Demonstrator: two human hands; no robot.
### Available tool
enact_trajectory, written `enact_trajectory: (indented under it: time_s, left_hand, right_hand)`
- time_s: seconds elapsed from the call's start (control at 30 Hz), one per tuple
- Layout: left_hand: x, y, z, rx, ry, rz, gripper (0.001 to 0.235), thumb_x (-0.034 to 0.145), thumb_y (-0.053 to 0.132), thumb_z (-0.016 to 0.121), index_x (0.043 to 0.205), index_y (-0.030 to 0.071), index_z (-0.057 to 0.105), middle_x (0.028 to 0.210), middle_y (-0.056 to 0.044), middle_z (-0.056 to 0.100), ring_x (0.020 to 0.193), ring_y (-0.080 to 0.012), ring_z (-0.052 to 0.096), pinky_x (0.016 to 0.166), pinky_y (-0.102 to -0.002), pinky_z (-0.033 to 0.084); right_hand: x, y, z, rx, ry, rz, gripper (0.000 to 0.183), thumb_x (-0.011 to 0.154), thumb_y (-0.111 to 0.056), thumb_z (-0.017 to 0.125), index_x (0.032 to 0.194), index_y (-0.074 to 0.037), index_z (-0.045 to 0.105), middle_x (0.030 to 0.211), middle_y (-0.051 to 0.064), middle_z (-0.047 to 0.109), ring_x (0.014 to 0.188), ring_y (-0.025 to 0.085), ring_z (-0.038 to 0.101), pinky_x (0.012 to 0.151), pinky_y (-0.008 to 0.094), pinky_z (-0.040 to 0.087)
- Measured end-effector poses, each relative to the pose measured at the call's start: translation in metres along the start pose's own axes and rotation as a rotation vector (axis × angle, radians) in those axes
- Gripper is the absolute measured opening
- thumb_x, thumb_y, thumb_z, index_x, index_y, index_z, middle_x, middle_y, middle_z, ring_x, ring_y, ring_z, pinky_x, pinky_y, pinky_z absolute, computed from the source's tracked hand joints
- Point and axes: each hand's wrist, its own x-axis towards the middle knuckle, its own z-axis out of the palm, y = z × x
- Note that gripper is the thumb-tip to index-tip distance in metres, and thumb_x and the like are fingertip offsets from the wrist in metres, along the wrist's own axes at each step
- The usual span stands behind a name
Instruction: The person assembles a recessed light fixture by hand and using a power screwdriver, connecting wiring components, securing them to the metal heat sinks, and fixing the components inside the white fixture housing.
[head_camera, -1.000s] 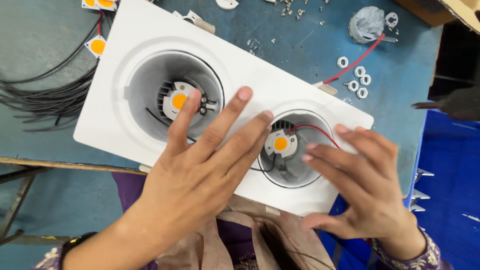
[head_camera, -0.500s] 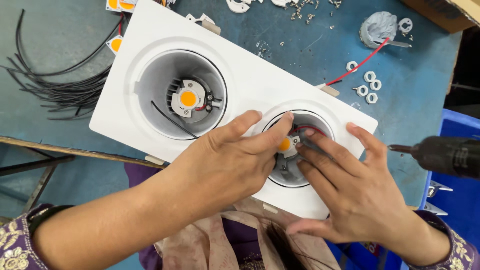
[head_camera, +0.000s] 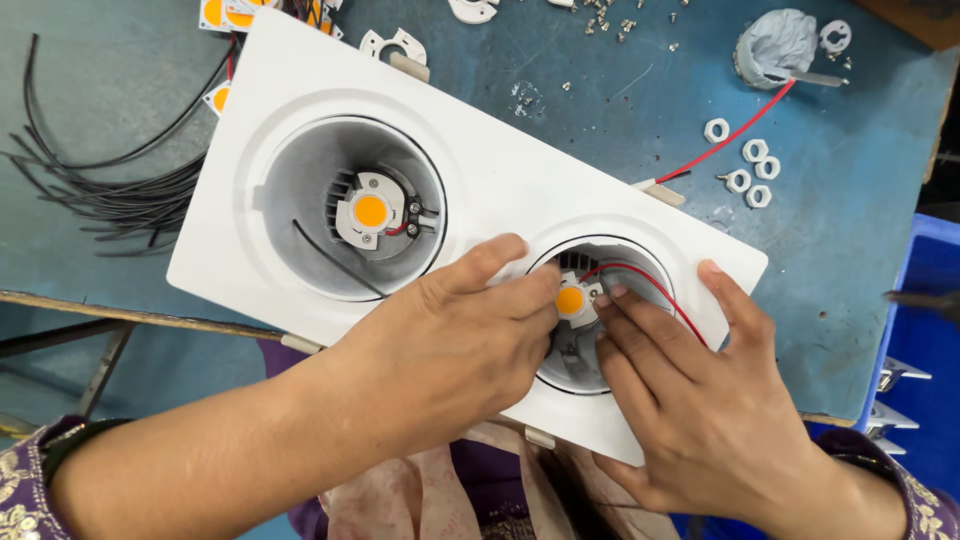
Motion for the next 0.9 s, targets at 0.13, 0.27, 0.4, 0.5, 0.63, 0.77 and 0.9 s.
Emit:
enact_trajectory:
  time_s: [0.13,0.27,0.4,0.5,0.63,0.77,0.9]
  left_hand:
    - [-0.001,-0.002,-0.001,-0.041,-0.017,0.011,0.022,0.084,0.022,0.059,0.093,0.010,0.074,0.098,0.000,0.066,0.121,-0.0175,0.054,0.123,-0.042,0.023]
    - [0.000,0.001,-0.002,-0.131,0.141,-0.076,0.029,0.076,0.022,0.058,0.096,0.008,0.075,0.114,-0.001,0.066,0.127,-0.0163,0.052,0.123,-0.040,0.024]
    - [0.004,0.005,-0.001,-0.231,-0.071,-0.075,0.026,0.076,0.021,0.063,0.090,0.005,0.077,0.115,-0.005,0.065,0.128,-0.0219,0.051,0.121,-0.045,0.025]
    - [0.007,0.008,0.001,-0.234,-0.025,-0.111,0.026,0.074,0.021,0.064,0.089,0.004,0.079,0.120,-0.005,0.066,0.131,-0.0218,0.050,0.121,-0.045,0.025]
    - [0.007,0.012,0.003,-0.203,-0.041,-0.112,0.025,0.073,0.022,0.065,0.086,0.006,0.079,0.120,-0.005,0.066,0.132,-0.0226,0.051,0.122,-0.045,0.023]
    - [0.006,0.013,0.006,-0.147,-0.008,-0.115,0.028,0.077,0.023,0.063,0.093,0.007,0.080,0.116,-0.004,0.067,0.132,-0.0221,0.052,0.124,-0.044,0.020]
    - [0.005,0.015,0.008,-0.106,-0.006,-0.108,0.030,0.080,0.023,0.060,0.096,0.006,0.080,0.114,-0.004,0.067,0.131,-0.0219,0.054,0.125,-0.044,0.018]
  right_hand:
    - [-0.003,-0.001,0.001,-0.006,-0.026,0.011,0.080,0.060,-0.063,0.071,0.109,0.000,0.067,0.128,0.016,0.068,0.131,0.026,0.056,0.118,0.069,0.019]
    - [-0.005,0.000,0.004,0.004,-0.021,0.005,0.079,0.061,-0.062,0.071,0.109,0.000,0.067,0.125,0.014,0.068,0.130,0.025,0.057,0.118,0.069,0.018]
    - [-0.007,0.003,0.009,0.054,0.031,0.009,0.075,0.061,-0.059,0.071,0.110,-0.001,0.068,0.126,0.013,0.069,0.129,0.023,0.058,0.118,0.068,0.017]
    - [-0.008,0.005,0.013,0.151,0.091,0.019,0.068,0.063,-0.052,0.072,0.107,-0.001,0.070,0.123,0.012,0.069,0.122,0.023,0.061,0.115,0.069,0.016]
    - [-0.009,0.005,0.017,0.194,0.125,0.008,0.061,0.066,-0.049,0.073,0.106,-0.003,0.072,0.121,0.011,0.071,0.117,0.022,0.063,0.114,0.070,0.014]
    - [-0.009,0.005,0.016,0.174,0.118,0.002,0.060,0.069,-0.052,0.072,0.106,-0.004,0.073,0.120,0.011,0.072,0.115,0.021,0.063,0.114,0.071,0.016]
    - [-0.010,0.002,0.011,0.108,0.050,0.015,0.061,0.068,-0.052,0.070,0.108,-0.006,0.072,0.120,0.010,0.071,0.117,0.022,0.063,0.117,0.072,0.016]
